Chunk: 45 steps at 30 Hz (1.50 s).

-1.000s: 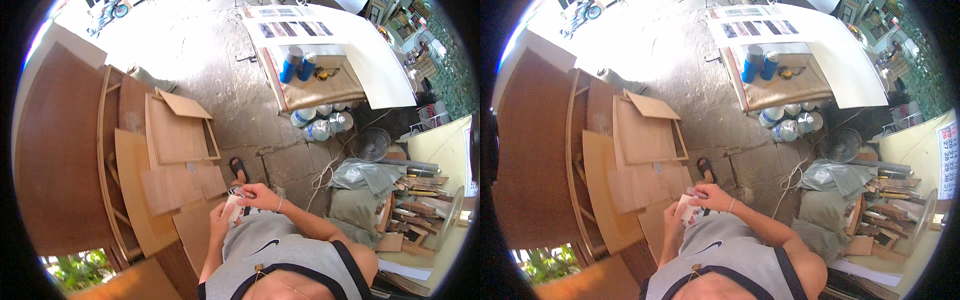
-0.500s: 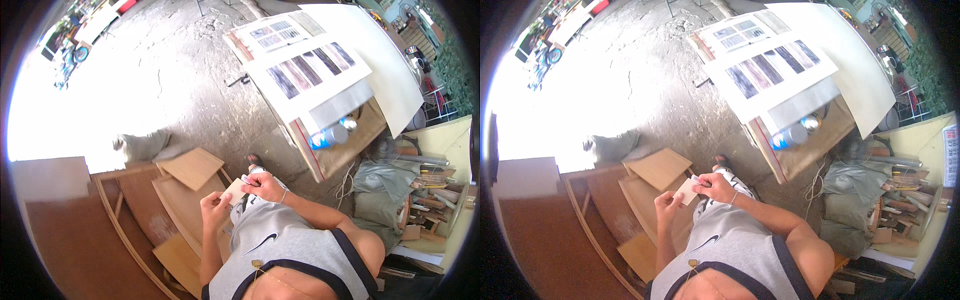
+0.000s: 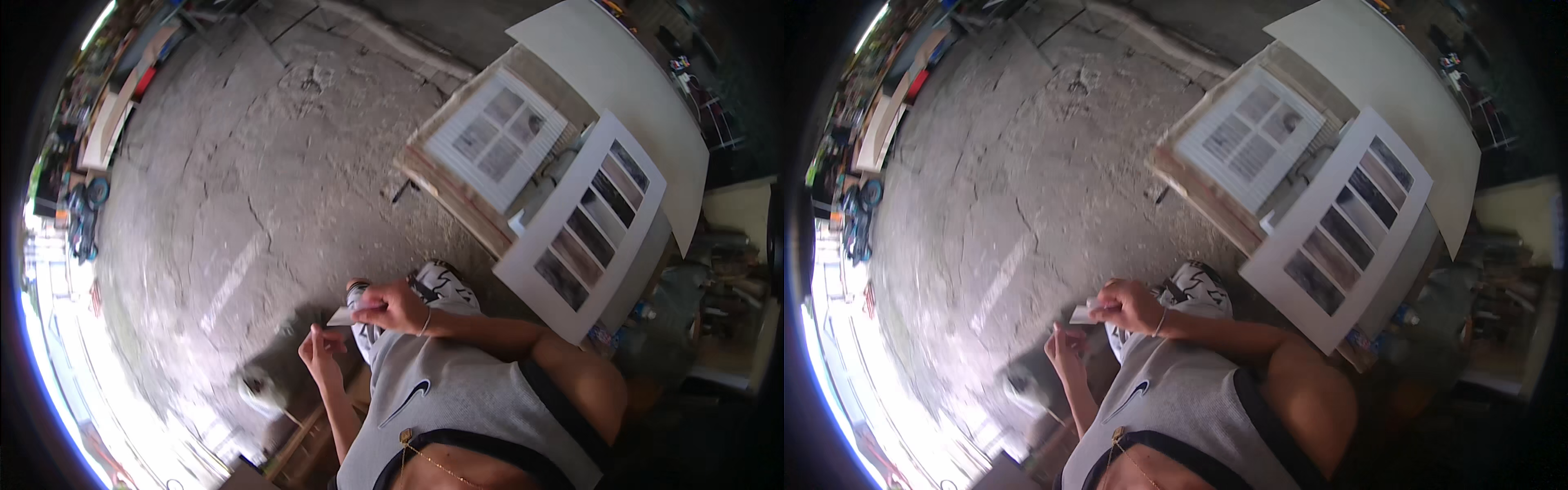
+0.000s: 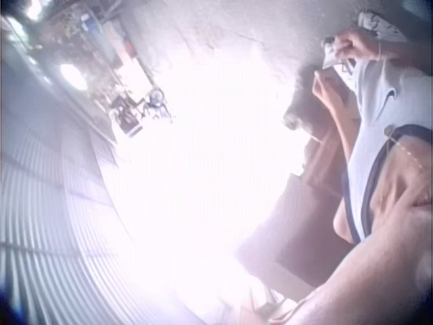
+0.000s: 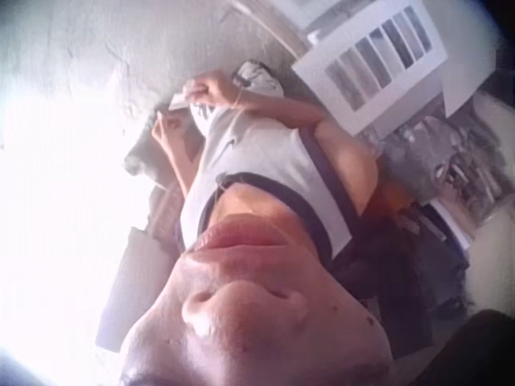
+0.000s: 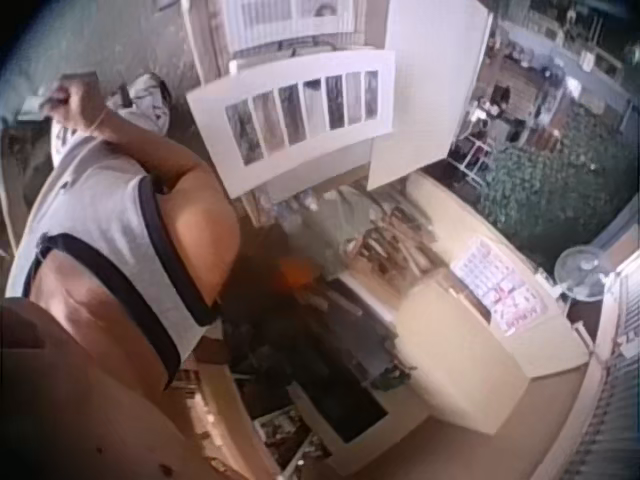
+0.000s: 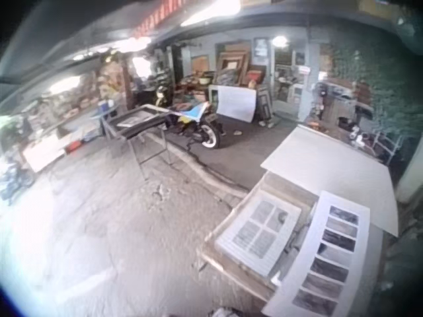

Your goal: The person measures a large white panel and several framed prints with a tape measure, then writes the measured dimensions on the panel with a red marker. The person also moves a framed print to a nearby table and retrieves a small item from a shelf.

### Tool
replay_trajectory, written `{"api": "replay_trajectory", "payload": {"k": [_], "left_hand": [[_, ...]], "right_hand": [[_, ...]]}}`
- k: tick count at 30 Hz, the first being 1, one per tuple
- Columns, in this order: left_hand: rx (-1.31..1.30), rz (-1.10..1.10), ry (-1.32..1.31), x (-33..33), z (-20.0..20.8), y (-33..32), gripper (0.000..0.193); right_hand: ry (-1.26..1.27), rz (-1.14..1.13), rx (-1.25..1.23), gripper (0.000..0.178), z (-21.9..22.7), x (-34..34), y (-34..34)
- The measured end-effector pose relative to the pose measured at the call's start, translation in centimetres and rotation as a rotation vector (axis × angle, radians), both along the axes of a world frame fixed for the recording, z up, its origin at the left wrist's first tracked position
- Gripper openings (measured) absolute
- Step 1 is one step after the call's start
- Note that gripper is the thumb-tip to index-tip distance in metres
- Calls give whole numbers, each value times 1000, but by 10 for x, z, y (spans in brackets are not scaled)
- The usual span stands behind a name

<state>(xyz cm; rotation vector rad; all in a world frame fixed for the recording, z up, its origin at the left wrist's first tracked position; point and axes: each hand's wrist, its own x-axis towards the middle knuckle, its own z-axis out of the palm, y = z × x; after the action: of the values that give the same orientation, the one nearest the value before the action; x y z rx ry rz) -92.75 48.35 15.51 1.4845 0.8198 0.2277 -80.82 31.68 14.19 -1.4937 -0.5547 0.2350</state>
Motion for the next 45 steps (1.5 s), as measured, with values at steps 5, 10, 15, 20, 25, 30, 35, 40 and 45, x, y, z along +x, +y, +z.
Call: {"api": "replay_trajectory", "payload": {"k": [5, 10, 15, 20, 25, 30, 35, 40, 45], "left_hand": [[-464, -168, 121, 145, -24, 105, 59], [-401, -385, 215, 325, -17, 184, 31], [-302, -787, 236, 501, 13, 231, 17], [-222, -1075, 250, 657, 7, 216, 15], [-299, -1138, 199, 790, -19, 146, 12], [-356, -1279, 131, 906, -10, 43, 13], [-339, -1632, 148, 1003, -1, -71, 15], [-205, -1975, 214, 1066, -2, -208, 16], [-292, -2261, 236, 1121, -12, -347, 14]], "right_hand": [[-376, -53, -101, 18, -27, 110, 80], [-510, -180, -169, 19, -28, 236, 156], [-284, -407, -219, 18, 5, 335, 190], [44, -670, -48, 17, 3, 431, 194], [260, -854, -68, 18, -23, 555, 143], [370, -1018, -46, 21, 4, 656, 49], [398, -1233, 124, 26, 9, 705, -26], [528, -1520, 280, 23, -5, 741, -94], [442, -1984, 384, 20, -33, 781, -165]]}}
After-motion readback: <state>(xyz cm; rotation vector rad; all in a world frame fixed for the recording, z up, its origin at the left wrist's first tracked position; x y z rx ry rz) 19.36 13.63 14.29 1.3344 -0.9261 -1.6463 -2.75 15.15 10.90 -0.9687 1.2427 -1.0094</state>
